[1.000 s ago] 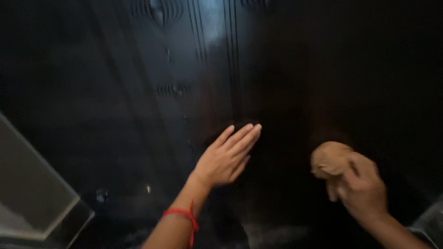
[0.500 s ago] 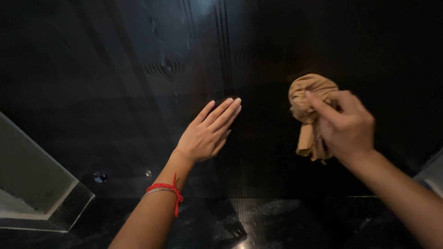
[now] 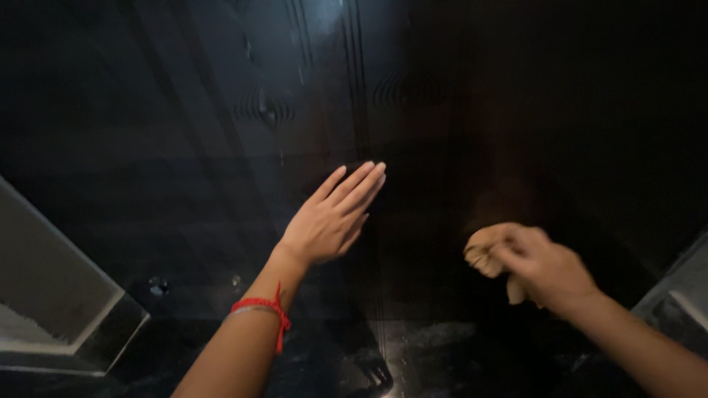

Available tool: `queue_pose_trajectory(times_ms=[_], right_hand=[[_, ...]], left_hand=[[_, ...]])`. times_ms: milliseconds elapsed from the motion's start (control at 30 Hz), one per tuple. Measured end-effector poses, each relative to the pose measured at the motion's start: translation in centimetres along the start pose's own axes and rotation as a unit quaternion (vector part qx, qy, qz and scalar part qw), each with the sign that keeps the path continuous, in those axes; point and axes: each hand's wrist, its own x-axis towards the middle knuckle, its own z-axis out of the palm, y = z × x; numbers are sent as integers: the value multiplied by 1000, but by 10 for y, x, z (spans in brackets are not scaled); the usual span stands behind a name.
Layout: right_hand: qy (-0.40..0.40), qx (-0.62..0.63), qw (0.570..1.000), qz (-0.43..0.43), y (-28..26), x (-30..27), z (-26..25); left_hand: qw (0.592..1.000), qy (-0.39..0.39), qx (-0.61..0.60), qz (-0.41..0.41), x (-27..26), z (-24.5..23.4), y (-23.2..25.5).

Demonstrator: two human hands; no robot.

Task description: The person wipes a dark-colored door with a cloth using their right hand while their left hand rests on the surface. They move the cloth in circular and vertical motions across the door's surface, covering multiple areas.

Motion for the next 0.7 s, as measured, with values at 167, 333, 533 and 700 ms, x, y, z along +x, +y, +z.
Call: queue_pose_trajectory(times_ms=[167,333,533,700], right_hand=[[191,112,956,191,15,19,-55],[189,126,970,83,-21,56,-52],[18,56,989,-132,-30,26,31],[-88,82,992,-28,22,-20,51]], left_hand=[[1000,20,-22,-9,4,5,6],[1000,22,-17,7,14,16,13],[1000,11,-18,14,19,23,26],[999,-4,-30,34,17,32,30]])
